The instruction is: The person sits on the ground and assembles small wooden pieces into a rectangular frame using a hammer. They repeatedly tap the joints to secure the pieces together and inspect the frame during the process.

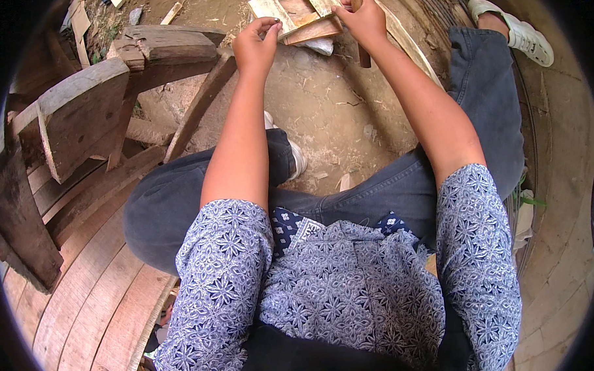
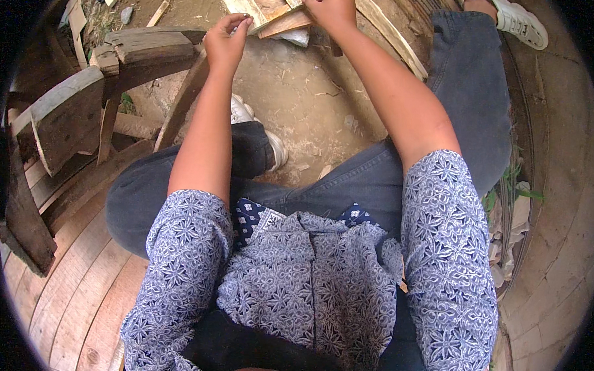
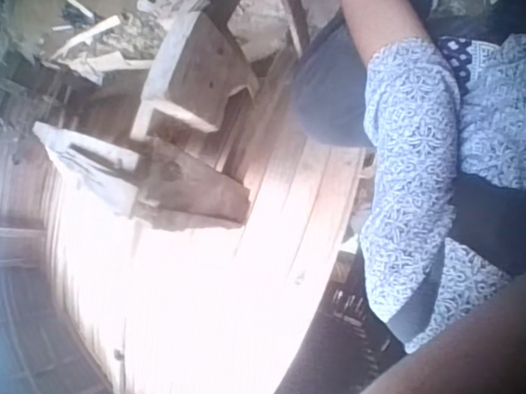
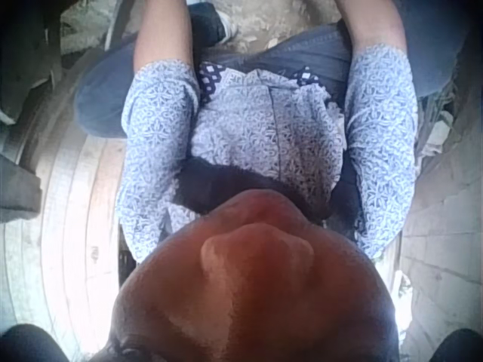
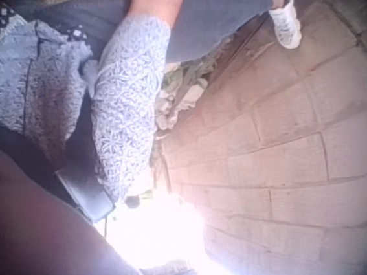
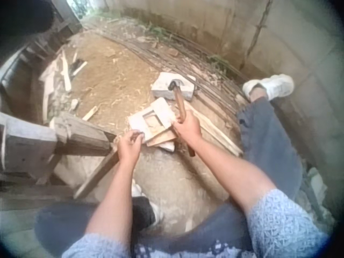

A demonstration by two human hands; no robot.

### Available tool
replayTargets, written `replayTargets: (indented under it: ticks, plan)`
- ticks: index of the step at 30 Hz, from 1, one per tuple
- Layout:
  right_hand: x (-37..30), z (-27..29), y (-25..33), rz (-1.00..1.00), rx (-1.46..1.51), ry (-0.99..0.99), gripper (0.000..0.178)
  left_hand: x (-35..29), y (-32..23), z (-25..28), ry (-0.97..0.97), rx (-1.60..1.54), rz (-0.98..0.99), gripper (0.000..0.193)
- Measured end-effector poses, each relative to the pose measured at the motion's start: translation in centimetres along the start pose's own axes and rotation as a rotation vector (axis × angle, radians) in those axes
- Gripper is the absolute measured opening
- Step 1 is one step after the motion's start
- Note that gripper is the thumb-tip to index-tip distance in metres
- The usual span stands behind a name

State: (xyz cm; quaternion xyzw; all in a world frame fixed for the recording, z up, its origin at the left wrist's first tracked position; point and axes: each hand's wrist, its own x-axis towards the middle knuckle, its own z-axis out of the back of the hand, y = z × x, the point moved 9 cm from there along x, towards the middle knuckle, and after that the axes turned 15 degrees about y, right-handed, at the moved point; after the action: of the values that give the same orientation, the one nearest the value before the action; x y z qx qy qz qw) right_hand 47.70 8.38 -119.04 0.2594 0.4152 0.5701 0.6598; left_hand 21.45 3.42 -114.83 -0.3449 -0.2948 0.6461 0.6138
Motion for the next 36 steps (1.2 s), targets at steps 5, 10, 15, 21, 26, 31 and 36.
replayTargets:
  ticks: [5, 10, 15, 21, 26, 31, 36]
  plan:
    - [0.5, 0.3, 0.1, 0.041, 0.002, -0.008, 0.037, 0.9, 1.8, -1.0, 0.017, -0.168, 0.024, 0.016]
    - [1.7, 0.0, -0.3, 0.034, 0.03, -0.006, 0.038, 2.0, 2.8, -1.5, -0.009, -0.293, 0.023, 0.015]
    - [0.6, 0.6, -0.2, -0.019, -0.018, 0.033, 0.036, 1.1, 2.6, -1.5, 0.007, -0.522, 0.085, 0.017]
    - [-4.4, 7.4, 6.6, 0.17, 0.108, -0.069, 0.03, 0.0, -7.0, -2.3, 0.191, -0.959, 0.023, 0.022]
    - [-12.1, 13.3, 14.2, 0.275, 0.25, 0.165, 0.025, -3.3, -15.8, -4.4, 0.51, -0.97, -0.002, 0.026]
    - [-18.2, 19.1, 13.1, 0.487, 0.474, 0.328, 0.024, -7.9, -25.4, -8.0, 0.83, -0.611, -0.13, 0.032]
    - [-23.1, 22.3, 6.7, 0.181, 0.516, 0.324, 0.033, -11.8, -27.1, -13.9, 1.123, -0.443, -0.038, 0.028]
